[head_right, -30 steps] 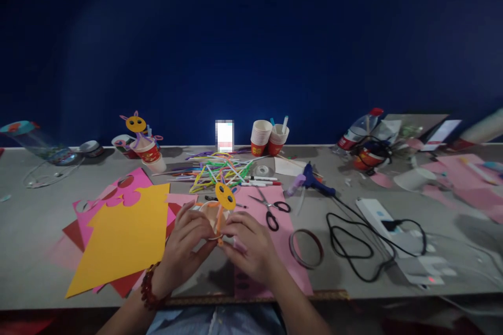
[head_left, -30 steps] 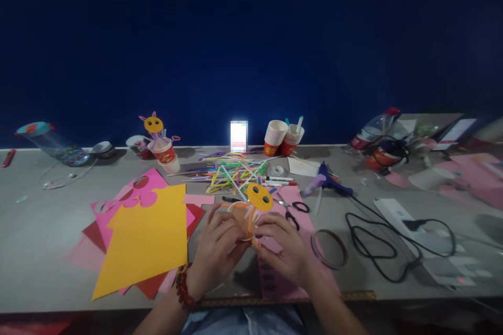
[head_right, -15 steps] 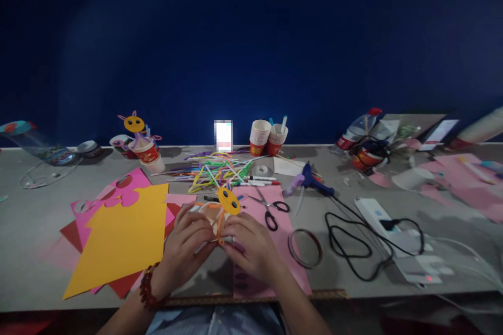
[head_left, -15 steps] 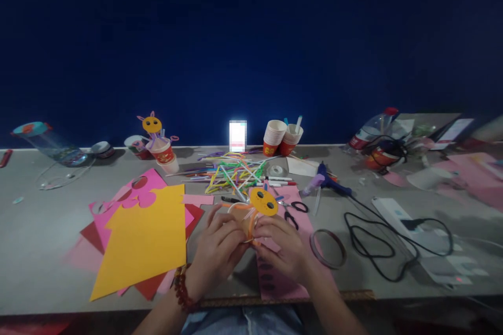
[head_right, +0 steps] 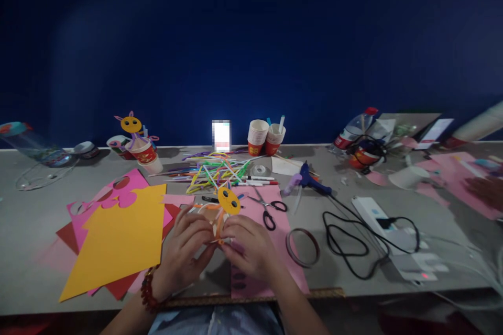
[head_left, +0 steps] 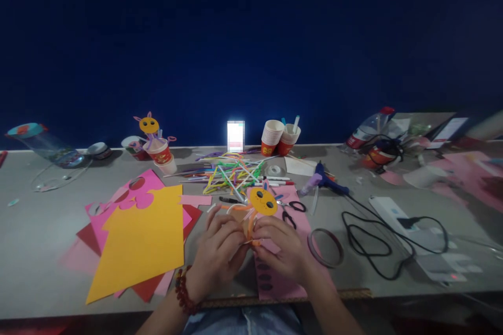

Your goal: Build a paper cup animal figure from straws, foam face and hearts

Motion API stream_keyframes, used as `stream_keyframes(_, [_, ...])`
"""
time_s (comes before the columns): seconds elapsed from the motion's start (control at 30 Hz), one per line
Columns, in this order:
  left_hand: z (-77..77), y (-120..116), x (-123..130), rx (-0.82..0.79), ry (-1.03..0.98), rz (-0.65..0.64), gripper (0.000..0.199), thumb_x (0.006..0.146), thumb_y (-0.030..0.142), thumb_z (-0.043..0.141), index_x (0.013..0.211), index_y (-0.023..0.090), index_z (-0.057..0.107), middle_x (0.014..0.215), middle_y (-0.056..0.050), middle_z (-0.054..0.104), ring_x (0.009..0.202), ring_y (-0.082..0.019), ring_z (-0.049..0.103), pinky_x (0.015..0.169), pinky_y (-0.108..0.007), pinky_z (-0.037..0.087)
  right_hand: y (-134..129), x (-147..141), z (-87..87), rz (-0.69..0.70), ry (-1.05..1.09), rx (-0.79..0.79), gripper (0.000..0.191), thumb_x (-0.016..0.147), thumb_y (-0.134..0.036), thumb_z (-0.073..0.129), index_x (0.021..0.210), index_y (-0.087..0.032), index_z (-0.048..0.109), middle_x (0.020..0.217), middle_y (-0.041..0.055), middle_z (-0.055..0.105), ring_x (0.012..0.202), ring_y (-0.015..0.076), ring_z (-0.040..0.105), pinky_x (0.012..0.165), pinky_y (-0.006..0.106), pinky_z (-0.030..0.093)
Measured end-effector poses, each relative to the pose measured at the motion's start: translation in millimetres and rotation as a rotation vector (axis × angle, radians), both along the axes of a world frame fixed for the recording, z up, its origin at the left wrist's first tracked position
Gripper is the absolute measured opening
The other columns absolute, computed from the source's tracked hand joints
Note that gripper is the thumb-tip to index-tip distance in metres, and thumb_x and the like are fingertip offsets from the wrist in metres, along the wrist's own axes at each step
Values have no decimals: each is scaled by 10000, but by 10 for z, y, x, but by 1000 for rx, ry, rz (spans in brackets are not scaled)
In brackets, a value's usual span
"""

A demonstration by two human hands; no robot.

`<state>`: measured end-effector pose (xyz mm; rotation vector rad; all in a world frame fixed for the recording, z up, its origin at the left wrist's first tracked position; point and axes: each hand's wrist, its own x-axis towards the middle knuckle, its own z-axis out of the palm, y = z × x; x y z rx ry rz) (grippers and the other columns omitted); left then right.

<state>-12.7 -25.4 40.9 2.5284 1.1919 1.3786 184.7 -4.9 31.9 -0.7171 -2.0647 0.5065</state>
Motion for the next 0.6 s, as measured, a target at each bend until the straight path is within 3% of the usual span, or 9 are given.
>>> stream_keyframes(0.27, [-98,-60,-102,-29,-143,-86,284,811,42,576,1047,200,594,1020,-71,678,1044,-231,602,1032,-517,464,9,20,12,-28,-18,79,74,932,-220,598,991,-215,642,939,69,724,882,197,684,764,307,564])
stream_keyframes(0.4, [-227,-61,-256,-39,-416,36,246,852,70,566,1049,210,613,1099,-84,630,1105,-249,584,1004,-508,465,18,56,-2,-39,-17,81,61,934,-258,602,963,-217,637,926,70,723,861,204,688,733,314,555])
stream_keyframes(0.5, [-306,27,-358,-173,-696,165,119,918,154,551,983,207,635,1086,-81,631,1082,-230,597,959,-426,496,29,76,-18,-12,25,46,43,892,-225,642,932,-224,627,883,47,706,839,191,677,725,297,544])
stream_keyframes(0.6, [-358,157,-446,-446,-902,157,122,946,255,547,961,192,650,1007,-72,659,1003,-208,632,920,-371,525,39,83,-5,-12,105,25,94,841,-166,667,890,-230,618,846,33,691,805,179,663,713,284,537])
